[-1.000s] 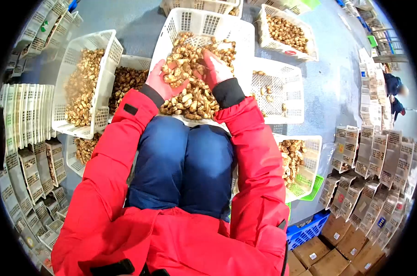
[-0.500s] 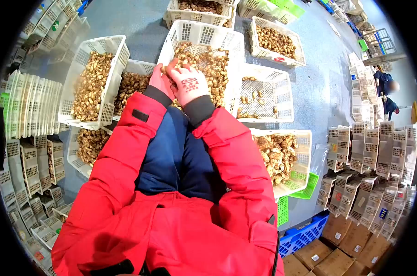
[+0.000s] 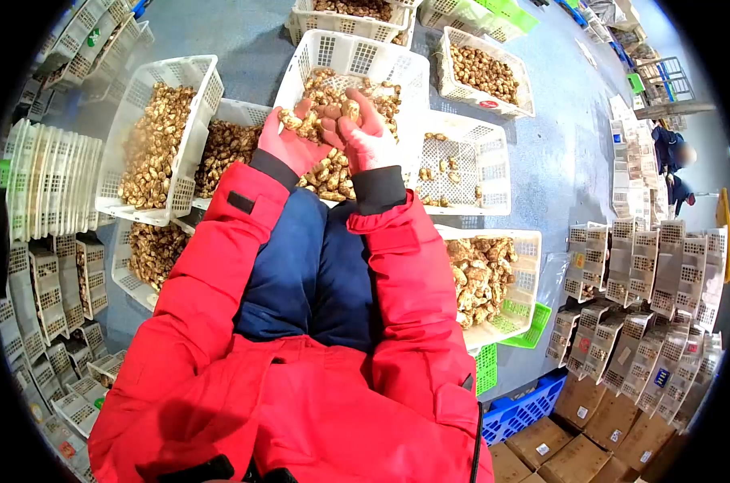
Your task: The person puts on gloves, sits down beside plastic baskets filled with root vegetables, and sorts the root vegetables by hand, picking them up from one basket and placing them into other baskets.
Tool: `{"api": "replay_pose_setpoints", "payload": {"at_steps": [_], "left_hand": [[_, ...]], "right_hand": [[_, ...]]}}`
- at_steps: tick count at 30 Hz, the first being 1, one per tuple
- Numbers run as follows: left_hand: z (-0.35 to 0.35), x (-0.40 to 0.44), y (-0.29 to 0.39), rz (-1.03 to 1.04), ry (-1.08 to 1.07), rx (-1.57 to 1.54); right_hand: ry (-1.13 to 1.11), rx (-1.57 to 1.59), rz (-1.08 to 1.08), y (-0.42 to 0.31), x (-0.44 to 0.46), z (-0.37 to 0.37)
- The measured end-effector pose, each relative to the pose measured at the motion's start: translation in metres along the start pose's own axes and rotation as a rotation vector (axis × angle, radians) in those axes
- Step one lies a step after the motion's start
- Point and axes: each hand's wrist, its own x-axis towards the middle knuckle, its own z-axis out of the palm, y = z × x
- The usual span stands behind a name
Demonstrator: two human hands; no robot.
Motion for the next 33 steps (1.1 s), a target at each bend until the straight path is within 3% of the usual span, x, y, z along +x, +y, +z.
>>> {"api": "replay_pose_setpoints", "payload": {"at_steps": [6,11,14,20,27,33], "left_hand": [[-0.006,0.002,0.001,0.044,-0.041,0.023],[-0.015,0.005,0.006,0.058,0.015,-0.076],[-0.021,0.008,0.006,0.057,0.007,-0.087],[-0.018,0.005,0.006,0.1,0.033,-0.021],[-0.027,0.009,0.016,-0.076,-0.202,-0.084],[-0.007,-0.001,0.006,0.049,-0.028,-0.027]], "right_hand": [[-0.057,0.11,0.08,-0.002,-0.001,-0.007],[0.109,0.196,0.069,0.009,0.008,-0.026],[-0.007,0.311,0.033,0.01,0.006,-0.029],[0.047,0.142,0.008,0.006,0.002,-0.03],[0.141,0.037,0.018,0.007,0.004,-0.023],[0.138,0.044,0.028,0.007,0.004,-0.035]]}}
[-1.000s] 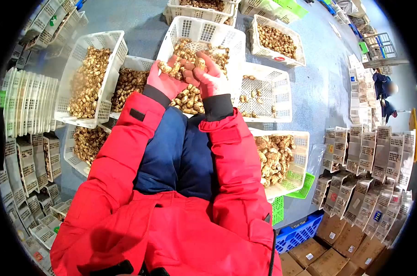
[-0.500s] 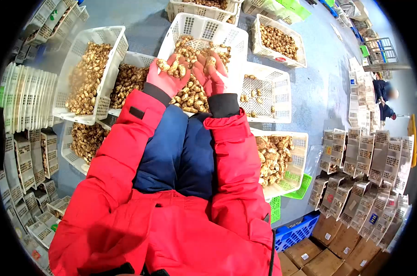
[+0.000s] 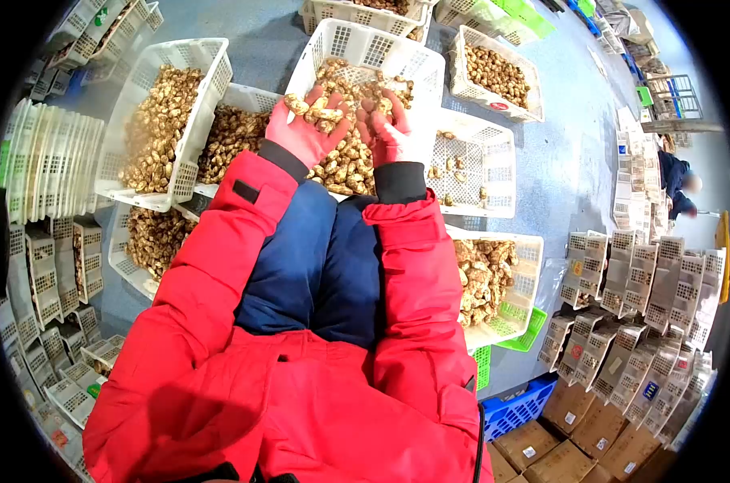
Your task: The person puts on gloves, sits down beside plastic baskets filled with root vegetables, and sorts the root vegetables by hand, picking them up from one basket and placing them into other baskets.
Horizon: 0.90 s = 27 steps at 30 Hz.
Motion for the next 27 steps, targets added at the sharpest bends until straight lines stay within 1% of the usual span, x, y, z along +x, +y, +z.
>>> {"api": "replay_pose_setpoints", "payload": {"at_steps": [3,5,6,7,8,9,10,11,12,13,15,16,17,19,20,21,22,23,24,25,27], "left_hand": [[-0.001,0.002,0.001,0.004,0.019,-0.021],[-0.008,0.004,0.001,0.02,-0.015,-0.042],[-0.007,0.003,0.0,0.04,-0.021,-0.042],[-0.007,0.002,0.0,0.061,-0.028,-0.043],[-0.006,0.003,0.001,0.062,-0.005,-0.023],[-0.003,0.0,0.0,0.052,0.004,-0.033],[0.0,-0.001,-0.001,0.044,0.012,-0.042],[0.002,-0.002,0.0,0.038,0.02,-0.052],[-0.012,0.002,0.003,0.031,-0.118,-0.027],[-0.011,0.0,0.007,0.0,-0.133,0.024],[-0.007,-0.003,0.01,0.049,-0.163,0.005],[-0.007,-0.002,0.01,0.06,-0.226,-0.005],[-0.009,-0.003,0.01,0.071,-0.104,-0.038],[-0.008,-0.004,0.013,0.048,-0.075,-0.028],[-0.008,-0.003,0.013,0.04,-0.117,-0.038],[-0.008,-0.002,0.014,0.035,-0.16,-0.05],[-0.009,-0.001,0.015,0.009,-0.068,-0.04],[-0.01,-0.003,0.014,0.038,0.06,-0.003],[-0.022,0.006,0.01,0.158,-0.03,0.049],[-0.024,0.012,0.007,0.279,-0.124,0.102],[-0.022,0.007,0.006,0.165,-0.09,0.095]], "right_hand": [[0.022,0.015,0.022,-0.002,0.0,-0.01],[0.052,0.066,0.031,0.003,0.005,-0.028],[0.14,0.09,0.005,0.005,0.007,-0.028],[0.288,0.03,-0.02,0.006,0.012,-0.026],[0.293,-0.054,-0.031,0.005,0.019,-0.025],[0.304,-0.136,-0.045,-0.003,0.022,-0.003],[0.143,-0.167,-0.077,-0.009,0.027,0.03],[0.031,-0.209,-0.071,-0.018,0.026,0.077],[-0.079,-0.369,-0.153,-0.021,0.03,0.112],[-0.189,-0.526,-0.234,-0.021,0.036,0.131],[-0.119,-0.94,-0.354,-0.011,0.061,0.111],[0.028,-1.252,-0.398,-0.01,0.062,0.1],[0.062,-1.377,-0.317,-0.004,0.059,0.089],[-0.008,-1.54,-0.459,0.005,0.04,0.091],[-0.171,-1.587,-0.562,0.003,0.034,0.101],[-0.245,-1.647,-0.737,0.008,0.032,0.102],[-0.269,-1.695,-0.723,0.011,0.03,0.107],[-0.293,-1.742,-0.705,0.016,0.027,0.113],[-0.287,-1.816,-0.693,0.025,0.029,0.109],[-0.278,-1.903,-0.635,0.03,0.03,0.109],[-0.265,-1.647,-0.459,0.034,0.033,0.1]]}}
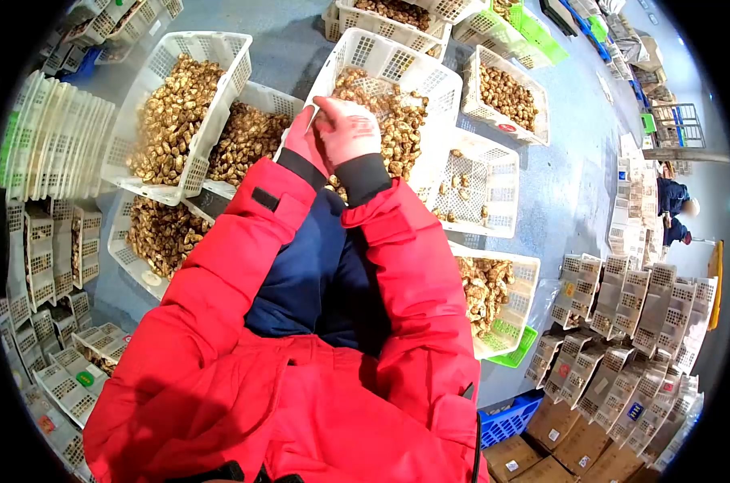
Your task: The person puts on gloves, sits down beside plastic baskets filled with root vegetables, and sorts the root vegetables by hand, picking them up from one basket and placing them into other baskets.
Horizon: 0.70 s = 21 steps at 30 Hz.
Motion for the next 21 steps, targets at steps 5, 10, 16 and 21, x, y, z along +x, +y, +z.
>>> {"api": "replay_pose_setpoints", "payload": {"at_steps": [5,10,16,21], "left_hand": [[0.007,-0.008,0.003,-0.081,0.134,-0.133],[-0.001,-0.002,0.005,-0.084,0.054,-0.14],[0.002,-0.008,0.009,-0.007,-0.131,-0.016],[-0.011,0.002,0.003,-0.03,-0.119,0.091]], "right_hand": [[0.419,1.058,0.462,0.056,-0.011,-0.03],[0.524,1.376,0.675,0.09,0.019,-0.03],[0.211,0.327,0.246,0.001,0.058,-0.043],[-0.208,-0.212,0.41,0.01,0.01,-0.019]]}}
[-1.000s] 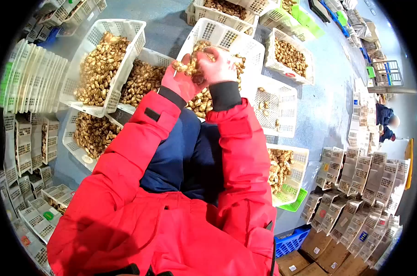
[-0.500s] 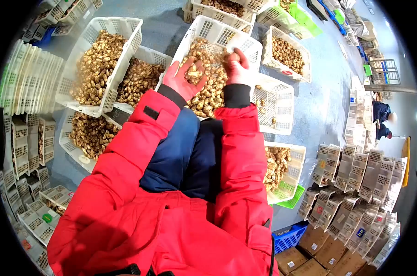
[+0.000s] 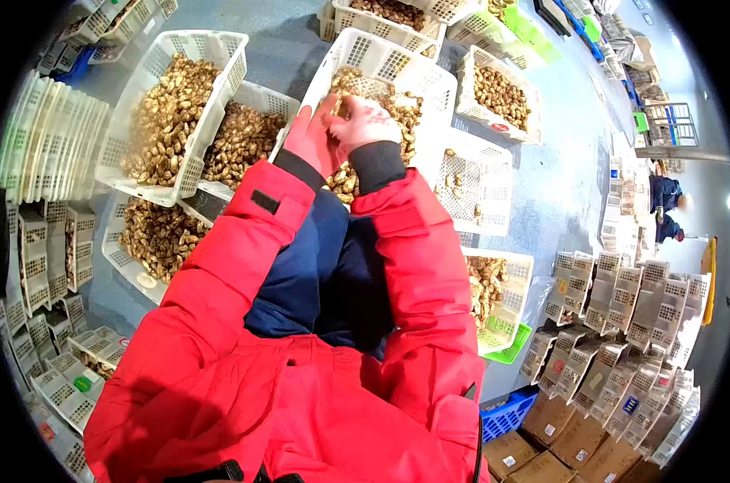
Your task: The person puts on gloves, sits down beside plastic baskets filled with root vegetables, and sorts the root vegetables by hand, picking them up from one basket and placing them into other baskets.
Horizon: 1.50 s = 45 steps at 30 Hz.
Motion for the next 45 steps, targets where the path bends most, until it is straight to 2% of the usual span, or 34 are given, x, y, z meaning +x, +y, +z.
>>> {"api": "replay_pose_setpoints", "payload": {"at_steps": [1,2,3,5,6,7,9,10,11,13,20,24,27,30,33,36,37,39,40,41,43,45], "left_hand": [[-0.007,0.004,-0.002,0.014,-0.036,-0.008],[-0.014,0.007,-0.005,0.027,-0.073,-0.016],[0.004,0.002,-0.003,0.051,0.081,0.085],[0.019,0.001,0.001,0.035,0.135,0.052],[0.021,-0.002,0.0,0.07,0.048,-0.006],[0.023,-0.003,-0.001,0.081,0.095,-0.064],[0.023,-0.005,0.0,0.005,0.171,-0.106],[0.021,-0.003,-0.001,-0.007,0.193,-0.138],[0.019,-0.002,-0.002,-0.015,0.186,-0.146],[0.013,-0.002,-0.001,-0.021,0.171,-0.157],[0.009,0.001,-0.001,-0.017,0.239,-0.185],[-0.005,0.002,-0.001,-0.025,0.126,-0.225],[-0.012,0.002,-0.003,-0.029,0.092,-0.149],[-0.022,0.004,-0.003,-0.064,0.159,-0.064],[-0.022,0.004,-0.001,-0.072,0.147,-0.043],[-0.007,0.004,-0.004,-0.087,0.281,0.024],[0.002,0.004,-0.006,-0.116,0.293,0.012],[0.012,0.003,-0.01,-0.12,0.367,0.109],[0.014,0.003,-0.006,-0.179,0.296,0.105],[0.016,0.0,-0.005,-0.172,0.251,0.1],[0.007,0.003,-0.01,-0.145,0.254,-0.021],[0.0,0.005,-0.011,-0.147,0.297,-0.035]], "right_hand": [[0.102,0.001,-0.083,0.005,0.0,0.013],[0.058,0.068,-0.062,0.011,0.003,0.019],[0.014,0.135,-0.045,0.009,0.004,0.019],[-0.018,0.665,0.053,0.028,0.01,0.029],[-0.016,0.915,0.098,0.018,0.0,0.01],[0.116,1.096,-0.004,0.026,-0.003,0.01],[0.073,1.615,-0.004,0.045,0.001,0.013],[0.005,1.743,-0.116,0.052,0.002,0.011],[-0.008,1.857,-0.066,0.059,-0.002,0.008],[0.016,1.971,-0.101,0.057,-0.007,0.005],[-0.007,1.875,-0.074,0.061,-0.009,0.006],[-0.105,1.883,-0.086,0.068,-0.007,0.01],[-0.166,1.933,-0.149,0.073,-0.005,0.017],[-0.313,2.248,-0.143,0.073,0.001,0.019],[-0.281,2.224,-0.158,0.07,-0.003,0.017],[-0.021,1.836,-0.032,0.072,-0.003,0.017],[-0.009,1.741,-0.038,0.074,-0.001,0.019],[0.041,1.36,0.028,0.068,-0.003,0.025],[0.007,1.283,-0.057,0.061,-0.005,0.028],[0.004,1.21,-0.055,0.055,-0.011,0.03],[0.039,1.162,-0.094,0.039,-0.015,0.03],[0.171,1.007,-0.02,0.044,-0.014,0.027]]}}
